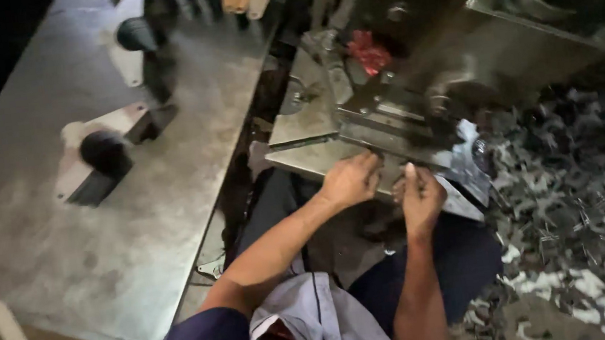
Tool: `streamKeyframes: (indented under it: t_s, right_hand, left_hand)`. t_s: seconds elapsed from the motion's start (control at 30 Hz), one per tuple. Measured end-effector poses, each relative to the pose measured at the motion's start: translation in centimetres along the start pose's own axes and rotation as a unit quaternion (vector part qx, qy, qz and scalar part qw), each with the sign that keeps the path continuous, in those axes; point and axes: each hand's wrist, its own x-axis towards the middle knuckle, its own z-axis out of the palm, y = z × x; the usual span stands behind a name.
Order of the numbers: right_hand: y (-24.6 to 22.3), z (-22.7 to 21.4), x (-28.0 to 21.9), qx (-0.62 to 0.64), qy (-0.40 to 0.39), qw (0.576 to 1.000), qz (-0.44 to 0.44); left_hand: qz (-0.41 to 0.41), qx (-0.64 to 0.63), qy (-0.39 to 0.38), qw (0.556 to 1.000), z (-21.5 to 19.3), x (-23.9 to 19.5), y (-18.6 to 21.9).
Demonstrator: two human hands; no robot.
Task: Placing metal brackets into a power press for stamping and removing them.
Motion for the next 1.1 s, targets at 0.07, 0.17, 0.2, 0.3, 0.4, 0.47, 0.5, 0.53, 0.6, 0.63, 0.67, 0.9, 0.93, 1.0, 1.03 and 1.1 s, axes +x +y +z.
streamKeyframes:
  t_s: [0.07,0.17,0.2,0.3,0.4,0.47,0.5,0.53,0.6,0.63,0.67,0.9,0.93,1.0,1.03,1.1]
  right_hand:
    - [1.3,-0.3,0.0,-0.04,-0.013,0.999,-0.002]
    - [3.2,-1.0,0.0,-0.138,-0.017,0.989,-0.049]
    - [3.7,-0.8,0.3,-0.195,-0.006,0.977,-0.091]
    - [6.0,-1.4,0.5,-0.236,0.032,0.946,-0.221]
    - [8.6,-2.0,0.5,-0.322,0.023,0.926,-0.195]
    - [7.9,-1.4,0.2,-0.308,0.011,0.932,-0.191]
    - [7.6,-1.5,0.0,-0.305,0.009,0.936,-0.175]
    - [7.7,-1.3,-0.1,-0.301,0.004,0.936,-0.18]
    - [7.9,-1.1,-0.5,-0.319,0.017,0.929,-0.185]
    - [8.6,-0.7,-0.2,-0.317,0.015,0.93,-0.187]
    - [9.3,-0.9,-0.1,-0.325,0.014,0.923,-0.203]
    - [7.2,-0.6,-1.9,-0.304,-0.023,0.931,-0.202]
    - [7.4,-0.6,-1.8,-0.302,-0.026,0.931,-0.203]
    - [8.0,-0.8,-2.0,-0.299,-0.022,0.923,-0.242]
    - [6.4,-0.7,-2.6,-0.299,-0.024,0.923,-0.241]
    - [3.3,-0.7,-4.0,-0.29,-0.044,0.935,-0.201]
  left_hand:
    - [-0.017,0.013,-0.009,1.0,1.1,-0.1,-0.6]
    - [-0.041,0.036,-0.015,0.998,1.3,-0.3,-0.4]
    - [-0.049,0.045,-0.01,0.998,0.8,-0.2,-0.4]
    - [-0.145,0.027,-0.125,0.981,-0.5,0.1,1.0]
    - [-0.035,-0.033,-0.024,0.999,2.7,0.3,-1.7]
    - [-0.051,-0.036,-0.033,0.997,0.9,1.0,-1.4]
    - [-0.061,-0.049,-0.056,0.995,0.2,1.3,-1.1]
    - [-0.064,-0.045,-0.05,0.996,2.0,1.8,-2.7]
    - [-0.072,-0.089,-0.078,0.99,5.6,3.0,-5.9]
    - [-0.074,-0.087,-0.076,0.991,5.2,3.0,-6.3]
    - [-0.062,-0.099,-0.082,0.99,5.2,3.0,-6.2]
    - [0.021,-0.001,-0.166,0.986,3.3,1.0,-5.7]
    - [0.019,0.0,-0.164,0.986,0.8,0.1,-4.1]
    - [0.107,-0.034,-0.169,0.979,-4.1,-1.7,-0.6]
    - [0.105,-0.035,-0.17,0.979,-4.4,-2.1,-1.0]
    - [0.146,0.033,-0.205,0.967,-4.9,-2.6,-1.7]
